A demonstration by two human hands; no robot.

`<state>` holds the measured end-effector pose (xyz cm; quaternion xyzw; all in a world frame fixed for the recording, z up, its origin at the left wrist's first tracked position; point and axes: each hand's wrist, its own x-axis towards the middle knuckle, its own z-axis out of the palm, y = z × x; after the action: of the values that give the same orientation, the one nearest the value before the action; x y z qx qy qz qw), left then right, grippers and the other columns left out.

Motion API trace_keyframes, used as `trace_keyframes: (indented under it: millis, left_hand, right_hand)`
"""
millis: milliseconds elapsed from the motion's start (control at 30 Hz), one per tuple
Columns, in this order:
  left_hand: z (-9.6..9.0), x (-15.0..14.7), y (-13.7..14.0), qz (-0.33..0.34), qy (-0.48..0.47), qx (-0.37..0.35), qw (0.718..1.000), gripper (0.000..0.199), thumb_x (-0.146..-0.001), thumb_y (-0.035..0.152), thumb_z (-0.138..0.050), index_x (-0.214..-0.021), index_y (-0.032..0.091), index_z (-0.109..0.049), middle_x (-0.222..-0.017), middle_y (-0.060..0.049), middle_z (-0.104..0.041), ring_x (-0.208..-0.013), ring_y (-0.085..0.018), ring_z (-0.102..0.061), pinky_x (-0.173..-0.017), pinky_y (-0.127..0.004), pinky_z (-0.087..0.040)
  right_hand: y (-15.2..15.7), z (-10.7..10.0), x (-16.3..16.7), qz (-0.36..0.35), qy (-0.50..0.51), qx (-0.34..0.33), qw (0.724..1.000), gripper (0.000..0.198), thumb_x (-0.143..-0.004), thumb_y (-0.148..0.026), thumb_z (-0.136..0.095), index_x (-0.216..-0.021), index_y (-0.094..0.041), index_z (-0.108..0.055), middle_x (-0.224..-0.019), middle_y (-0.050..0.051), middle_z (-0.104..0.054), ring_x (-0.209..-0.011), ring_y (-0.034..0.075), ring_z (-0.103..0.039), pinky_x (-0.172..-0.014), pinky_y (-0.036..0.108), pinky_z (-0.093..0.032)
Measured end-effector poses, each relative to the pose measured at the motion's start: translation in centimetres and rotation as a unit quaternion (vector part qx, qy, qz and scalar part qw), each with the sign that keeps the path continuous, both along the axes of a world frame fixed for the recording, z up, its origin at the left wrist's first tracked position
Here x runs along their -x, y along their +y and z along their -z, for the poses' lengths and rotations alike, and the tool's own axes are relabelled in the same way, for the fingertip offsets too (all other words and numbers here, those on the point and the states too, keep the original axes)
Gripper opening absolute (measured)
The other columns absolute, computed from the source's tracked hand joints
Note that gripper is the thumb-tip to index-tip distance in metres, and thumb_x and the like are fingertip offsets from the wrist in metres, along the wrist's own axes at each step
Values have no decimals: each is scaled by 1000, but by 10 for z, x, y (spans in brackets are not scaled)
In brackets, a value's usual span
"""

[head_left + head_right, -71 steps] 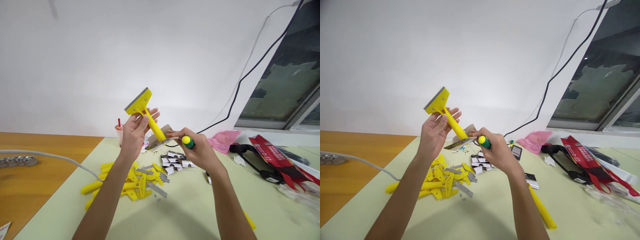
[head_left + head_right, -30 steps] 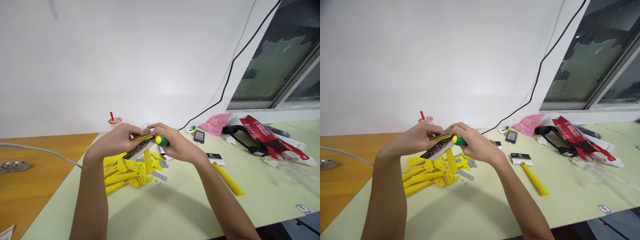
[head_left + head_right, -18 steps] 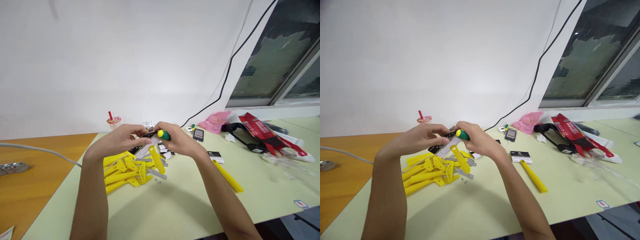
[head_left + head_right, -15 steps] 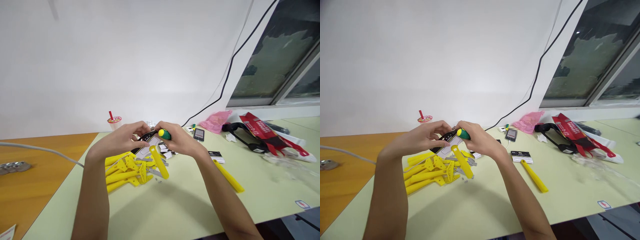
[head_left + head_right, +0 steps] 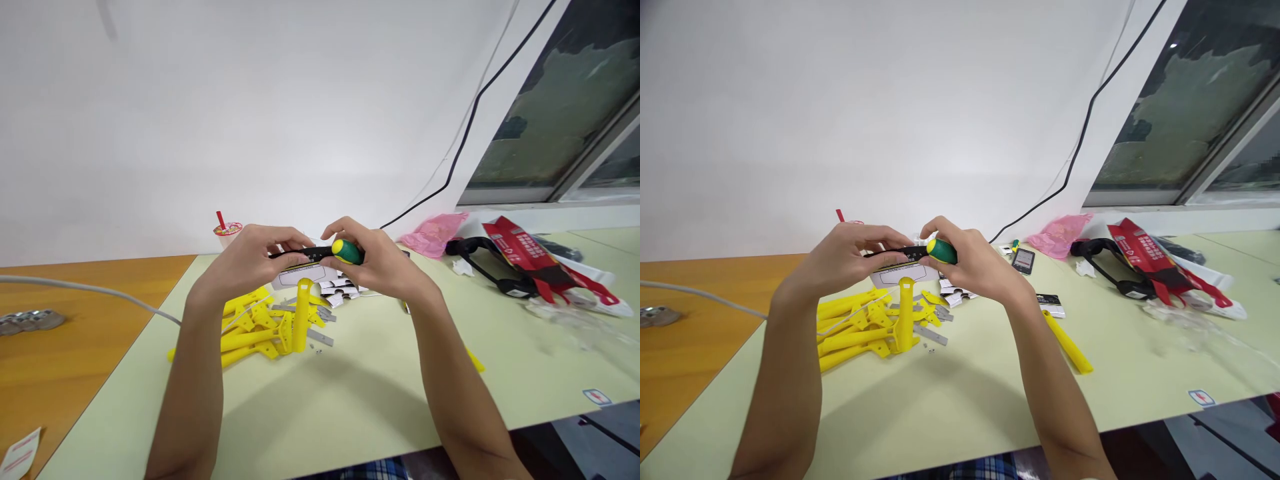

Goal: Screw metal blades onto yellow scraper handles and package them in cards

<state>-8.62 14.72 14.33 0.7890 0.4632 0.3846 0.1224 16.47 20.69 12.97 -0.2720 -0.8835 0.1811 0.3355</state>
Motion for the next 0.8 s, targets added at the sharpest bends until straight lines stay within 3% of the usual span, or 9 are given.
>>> trace_keyframes:
  millis: [233,400,500,633,733,800]
  left_hand:
    - [5,-4,4,17,27,48,998,18,-96,40,-75,-107,31,-87,-97,-3,-84,-83,-20,-74,-69,-29,-57]
    - [1,3,6,-15,55,27,998,21,-97,46,-72,-101,31,-87,-99,-3,-84,-88,-21,-75,-72,-28,-57]
    - [-3,9,6,-33,52,35,997,22,-97,49,-71,-101,33,-87,-97,-2,-84,-86,-22,-75,-72,-29,-56]
    - [-5,13,7,-39,46,44,997,26,-95,53,-71,-102,34,-87,-99,-2,-84,-88,-23,-76,-74,-30,-57]
    - [-5,14,6,-36,46,56,997,28,-94,54,-71,-103,33,-86,-103,-2,-85,-90,-24,-76,-76,-30,-59]
    - [-6,15,5,-31,48,66,996,30,-93,55,-71,-104,32,-86,-105,-2,-85,-92,-24,-76,-77,-30,-59]
  right_hand:
    - [7,-5,-6,-27,-89,18,995,18,-101,-39,-67,-97,-22,-71,-72,-4,-61,-61,11,-45,-57,26,-33]
    - [33,-1,-61,49,-130,34,990,25,-96,-46,-70,-97,-21,-72,-78,-1,-66,-68,14,-53,-64,28,-38]
    - [61,23,-114,108,-149,87,979,40,-91,-59,-73,-94,-19,-71,-78,2,-66,-71,17,-55,-65,30,-42]
    - [91,74,-179,195,-207,209,936,56,-84,-70,-73,-100,-16,-71,-75,3,-63,-60,15,-50,-52,29,-38]
    - [99,106,-205,229,-245,276,900,60,-78,-72,-75,-103,-18,-71,-77,2,-65,-60,15,-50,-49,28,-38]
    - [100,119,-210,244,-260,282,891,54,-79,-66,-76,-103,-18,-72,-78,3,-68,-65,16,-56,-50,27,-40]
